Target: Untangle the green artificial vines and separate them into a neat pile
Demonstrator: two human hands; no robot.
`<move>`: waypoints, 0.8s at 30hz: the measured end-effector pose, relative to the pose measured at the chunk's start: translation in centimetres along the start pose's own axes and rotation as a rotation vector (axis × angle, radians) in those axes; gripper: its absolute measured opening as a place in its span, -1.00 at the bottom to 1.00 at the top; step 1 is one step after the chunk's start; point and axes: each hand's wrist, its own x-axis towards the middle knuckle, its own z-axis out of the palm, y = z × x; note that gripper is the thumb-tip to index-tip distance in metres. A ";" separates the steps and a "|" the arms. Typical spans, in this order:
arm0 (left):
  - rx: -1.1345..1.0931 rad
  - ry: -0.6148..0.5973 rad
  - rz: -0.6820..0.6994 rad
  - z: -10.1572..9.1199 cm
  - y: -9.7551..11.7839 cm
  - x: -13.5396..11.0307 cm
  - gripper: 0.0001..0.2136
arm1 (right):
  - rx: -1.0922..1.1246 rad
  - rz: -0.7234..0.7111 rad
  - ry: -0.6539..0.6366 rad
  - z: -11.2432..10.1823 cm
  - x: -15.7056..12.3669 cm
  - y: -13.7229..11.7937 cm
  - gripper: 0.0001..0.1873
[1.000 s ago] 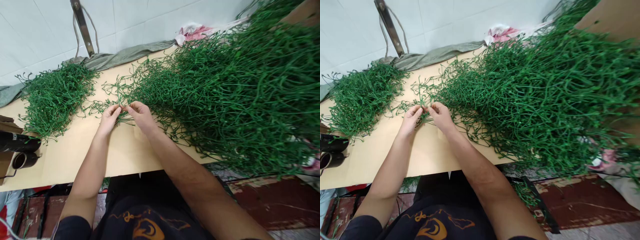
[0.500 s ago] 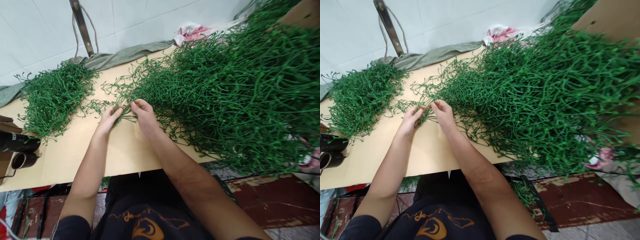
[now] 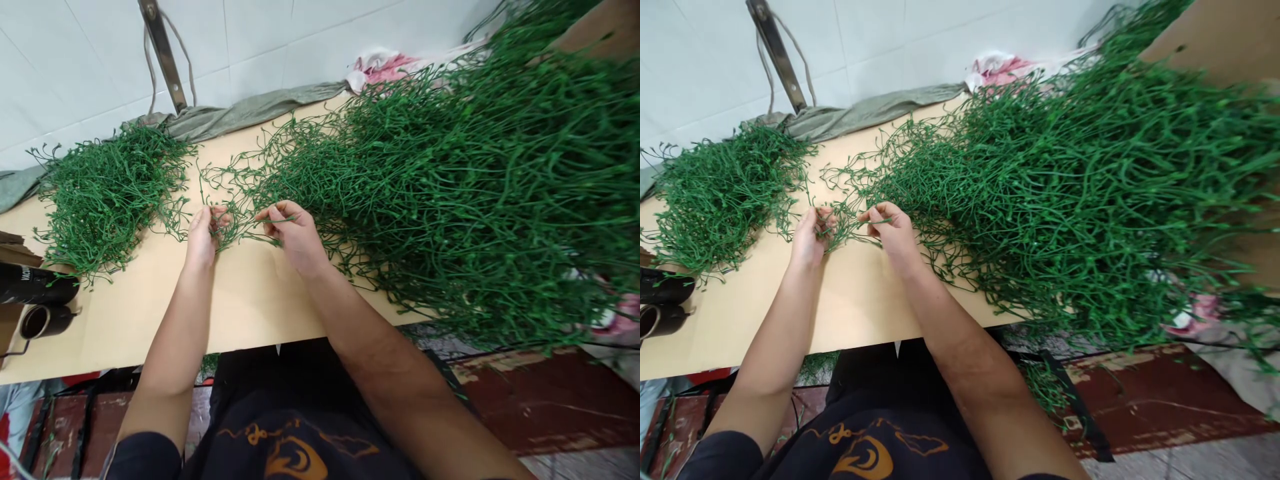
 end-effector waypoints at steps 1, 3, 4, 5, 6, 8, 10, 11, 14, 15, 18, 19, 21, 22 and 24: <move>-0.011 0.002 -0.011 -0.1 0.2 0.0 -0.72 | -0.085 -0.019 0.016 -0.3 -0.1 0.1 -0.78; -0.029 -0.008 -0.006 -0.2 0.5 0.0 -0.71 | -0.285 -0.090 0.124 -0.9 -0.4 0.1 -0.84; -0.037 -0.020 0.007 -0.3 0.7 -0.1 -0.71 | -0.385 -0.143 0.203 -1.1 -0.6 0.0 -0.84; -0.043 -0.036 0.027 -0.3 1.0 -0.2 -0.70 | -0.481 -0.203 0.273 -1.3 -0.9 -0.4 -0.81; -0.049 -0.057 0.051 -0.3 1.2 -0.4 -0.70 | -0.570 -0.268 0.315 -1.4 -1.2 -0.8 -0.78; -0.050 -0.104 0.099 -0.1 1.6 -0.8 -0.70 | -0.720 -0.402 0.278 -1.0 -1.8 -2.0 -0.76; -0.039 -0.156 0.140 0.2 1.9 -1.3 -0.71 | -0.816 -0.509 0.112 0.2 -2.2 -2.9 -0.76; -0.030 -0.182 0.157 0.5 2.0 -1.6 -0.71 | -0.846 -0.541 0.019 1.0 -2.3 -3.2 -0.75; -0.006 -0.231 0.191 1.0 2.1 -2.1 -0.71 | -0.911 -0.522 -0.191 3.2 -2.1 -2.8 -0.70; -0.002 -0.238 0.196 1.0 2.1 -2.1 -0.71 | -0.935 -0.481 -0.241 3.8 -2.0 -2.5 -0.70; -0.006 -0.211 0.203 0.8 2.0 -2.0 -0.70 | -1.010 -0.364 -0.344 4.5 -1.8 -1.5 -0.72; -0.009 -0.187 0.207 0.6 2.0 -1.9 -0.70 | -1.038 -0.349 -0.353 4.5 -1.8 -1.3 -0.72; -0.021 -0.131 0.220 0.2 2.3 -1.7 -0.68 | -1.103 -0.336 -0.335 4.3 -1.8 -1.2 -0.75; -0.033 -0.111 0.229 0.0 2.4 -1.6 -0.67 | -1.135 -0.325 -0.325 4.1 -1.8 -1.3 -0.77; -0.069 -0.093 0.255 -0.4 2.9 -1.5 -0.65 | -1.178 -0.285 -0.334 3.8 -1.7 -1.4 -0.82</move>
